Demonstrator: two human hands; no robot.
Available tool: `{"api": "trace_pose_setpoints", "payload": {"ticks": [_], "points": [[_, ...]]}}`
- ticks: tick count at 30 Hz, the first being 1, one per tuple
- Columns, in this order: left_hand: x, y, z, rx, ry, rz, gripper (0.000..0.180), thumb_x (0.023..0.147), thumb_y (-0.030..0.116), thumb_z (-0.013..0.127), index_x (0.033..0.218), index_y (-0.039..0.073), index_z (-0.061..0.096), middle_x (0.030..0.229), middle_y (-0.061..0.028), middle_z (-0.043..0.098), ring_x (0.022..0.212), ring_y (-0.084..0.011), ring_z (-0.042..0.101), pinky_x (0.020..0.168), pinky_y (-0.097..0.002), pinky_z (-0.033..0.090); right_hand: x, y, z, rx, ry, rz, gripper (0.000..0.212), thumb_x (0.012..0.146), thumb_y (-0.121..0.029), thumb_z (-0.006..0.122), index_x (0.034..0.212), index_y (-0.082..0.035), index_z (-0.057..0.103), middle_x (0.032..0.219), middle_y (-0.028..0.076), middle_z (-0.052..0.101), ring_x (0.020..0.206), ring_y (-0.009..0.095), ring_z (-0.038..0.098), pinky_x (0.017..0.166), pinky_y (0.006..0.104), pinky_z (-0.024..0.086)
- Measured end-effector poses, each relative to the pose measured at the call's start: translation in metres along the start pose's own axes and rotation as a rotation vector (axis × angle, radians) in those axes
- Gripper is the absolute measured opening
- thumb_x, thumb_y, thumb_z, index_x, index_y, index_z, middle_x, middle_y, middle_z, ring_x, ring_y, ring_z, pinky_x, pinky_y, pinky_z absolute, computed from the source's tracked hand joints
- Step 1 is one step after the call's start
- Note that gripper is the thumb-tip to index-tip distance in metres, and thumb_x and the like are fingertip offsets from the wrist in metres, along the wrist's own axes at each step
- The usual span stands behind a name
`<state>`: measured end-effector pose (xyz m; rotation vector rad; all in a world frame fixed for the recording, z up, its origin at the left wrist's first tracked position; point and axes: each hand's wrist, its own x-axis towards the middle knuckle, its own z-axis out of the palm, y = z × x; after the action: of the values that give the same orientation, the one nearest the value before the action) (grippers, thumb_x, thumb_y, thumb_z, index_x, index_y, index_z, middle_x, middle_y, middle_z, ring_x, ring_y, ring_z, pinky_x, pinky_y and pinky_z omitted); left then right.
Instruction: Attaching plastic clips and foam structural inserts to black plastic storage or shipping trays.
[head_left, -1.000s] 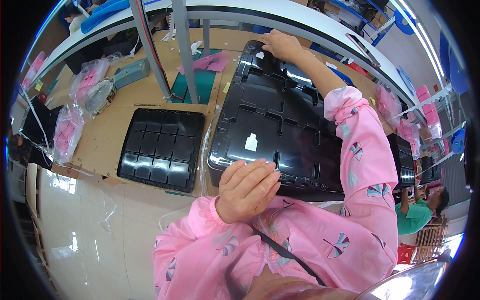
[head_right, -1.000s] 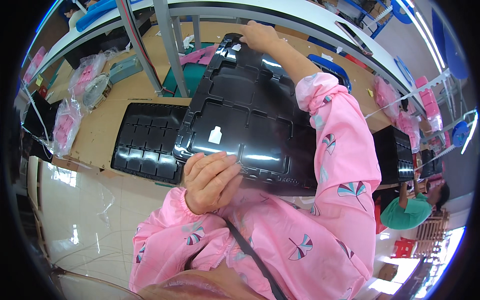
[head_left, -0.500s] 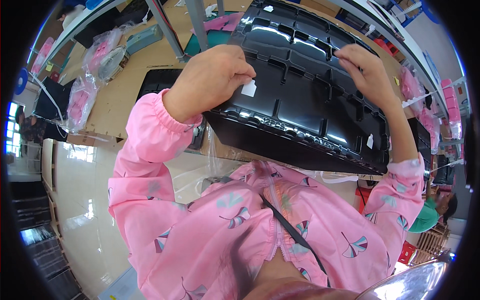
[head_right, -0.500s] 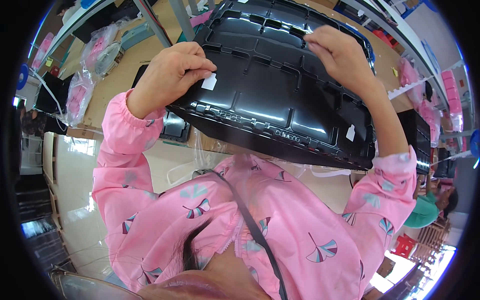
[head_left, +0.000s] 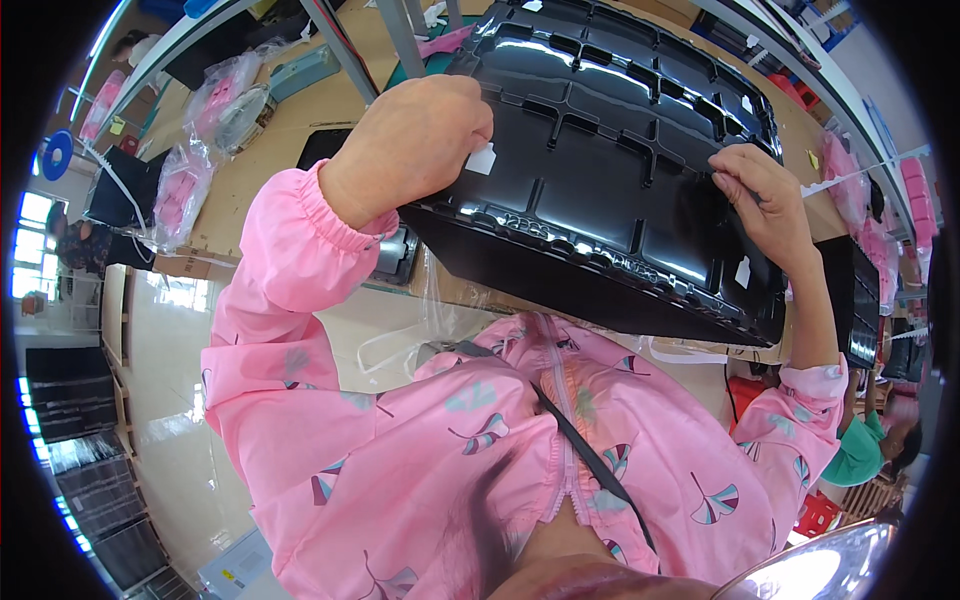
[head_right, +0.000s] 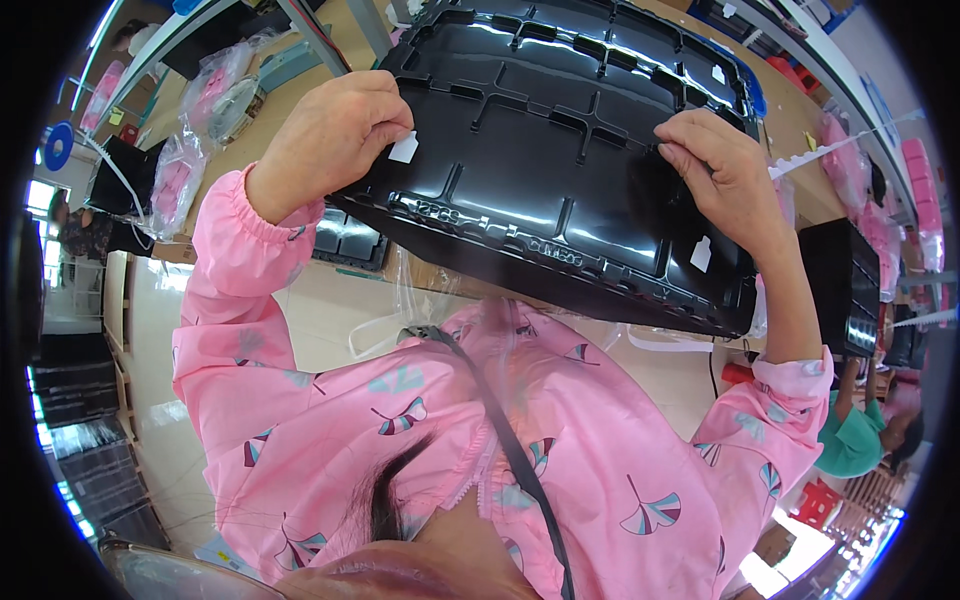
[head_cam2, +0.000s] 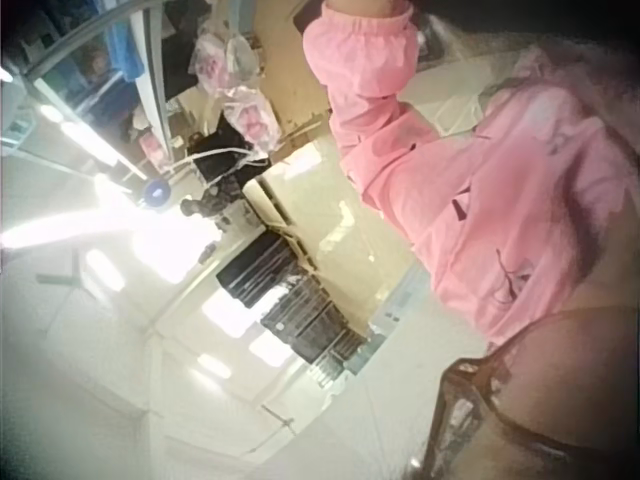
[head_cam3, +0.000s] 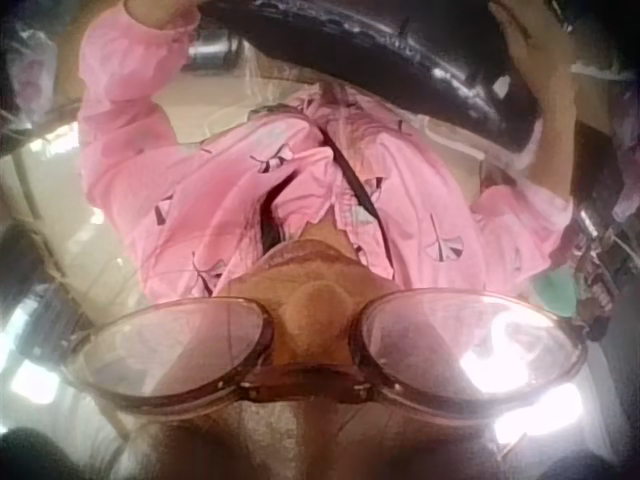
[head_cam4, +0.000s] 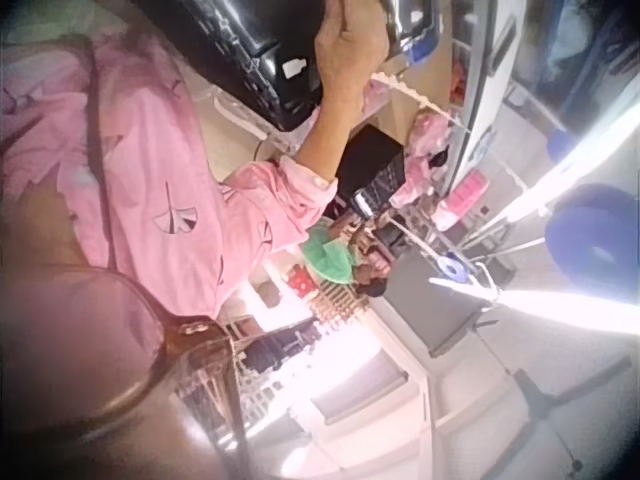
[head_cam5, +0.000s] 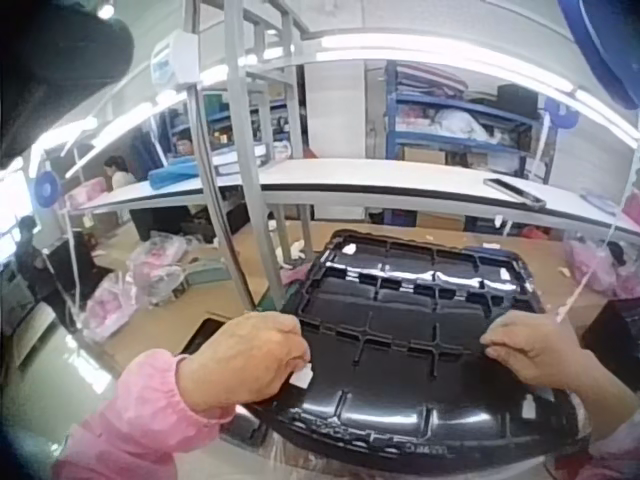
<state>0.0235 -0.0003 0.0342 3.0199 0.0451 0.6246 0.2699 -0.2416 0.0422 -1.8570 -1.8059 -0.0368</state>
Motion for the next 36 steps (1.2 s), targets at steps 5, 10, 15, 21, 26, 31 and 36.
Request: {"api": "trace_pose_setpoints", "payload": {"ticks": [5, 10, 15, 21, 26, 31, 36], "points": [[-0.001, 0.003, -0.005, -0.015, -0.004, 0.014, 0.003, 0.073, 0.004, 0.056, 0.072, 0.002, 0.058, 0.072, -0.0086, 0.051, 0.071, -0.0269, 0.052, 0.062, -0.0342, 0.042, -0.004, 0.001, 0.002, 0.029, 0.018, -0.007, 0.012, 0.077, -0.001, 0.058, 0.088, 0.002, 0.057, 0.087, 0.01, 0.058, 0.079, 0.022, 0.057, 0.069, 0.0262, 0.044], [-0.004, 0.003, -0.005, -0.057, 0.067, 0.082, 0.003, 0.071, 0.003, 0.059, 0.071, 0.002, 0.057, 0.071, -0.0078, 0.05, 0.069, -0.026, 0.052, 0.06, -0.0332, 0.042, -0.008, 0.005, 0.011, 0.007, 0.069, -0.061, 0.011, 0.077, 0.0, 0.058, 0.088, 0.001, 0.057, 0.087, 0.009, 0.057, 0.08, 0.022, 0.056, 0.07, 0.026, 0.044], [-0.01, 0.003, -0.009, -0.116, 0.051, 0.117, 0.007, 0.067, 0.001, 0.062, 0.07, 0.002, 0.057, 0.07, -0.0069, 0.051, 0.067, -0.0246, 0.053, 0.057, -0.032, 0.043, -0.01, 0.006, 0.014, 0.023, 0.083, -0.055, 0.011, 0.077, 0.0, 0.058, 0.088, 0.001, 0.058, 0.087, 0.009, 0.057, 0.08, 0.022, 0.056, 0.071, 0.0263, 0.044], [-0.008, 0.005, -0.013, -0.134, 0.018, 0.116, 0.006, 0.066, 0.0, 0.062, 0.069, 0.002, 0.057, 0.069, -0.0071, 0.05, 0.065, -0.024, 0.053, 0.056, -0.0311, 0.043, -0.01, 0.007, 0.013, 0.046, 0.088, -0.045, 0.011, 0.078, -0.001, 0.058, 0.089, 0.001, 0.058, 0.087, 0.009, 0.058, 0.081, 0.022, 0.056, 0.071, 0.0264, 0.044], [-0.004, 0.002, -0.018, -0.187, -0.062, 0.094, 0.007, 0.066, 0.001, 0.062, 0.071, 0.0, 0.057, 0.069, -0.0075, 0.05, 0.064, -0.0235, 0.052, 0.055, -0.0298, 0.042, -0.011, 0.009, 0.013, 0.043, 0.086, -0.04, 0.012, 0.078, -0.001, 0.057, 0.089, 0.001, 0.058, 0.088, 0.009, 0.058, 0.081, 0.022, 0.056, 0.072, 0.0262, 0.044], [-0.001, 0.007, -0.016, -0.222, 0.021, -0.031, 0.007, 0.068, 0.003, 0.063, 0.072, 0.0, 0.058, 0.069, -0.0071, 0.052, 0.064, -0.0226, 0.053, 0.055, -0.0287, 0.042, -0.012, 0.009, 0.013, 0.052, 0.084, -0.03, 0.012, 0.078, -0.002, 0.057, 0.089, 0.001, 0.058, 0.088, 0.009, 0.058, 0.082, 0.022, 0.056, 0.073, 0.0262, 0.043], [0.002, 0.002, -0.011, -0.177, -0.034, 0.05, 0.004, 0.071, 0.004, 0.061, 0.072, 0.001, 0.058, 0.068, -0.0069, 0.053, 0.063, -0.0224, 0.054, 0.054, -0.029, 0.042, -0.012, 0.008, 0.012, 0.064, 0.078, -0.018, 0.011, 0.079, -0.002, 0.057, 0.089, 0.001, 0.058, 0.088, 0.009, 0.058, 0.083, 0.022, 0.056, 0.073, 0.0264, 0.043]]}}
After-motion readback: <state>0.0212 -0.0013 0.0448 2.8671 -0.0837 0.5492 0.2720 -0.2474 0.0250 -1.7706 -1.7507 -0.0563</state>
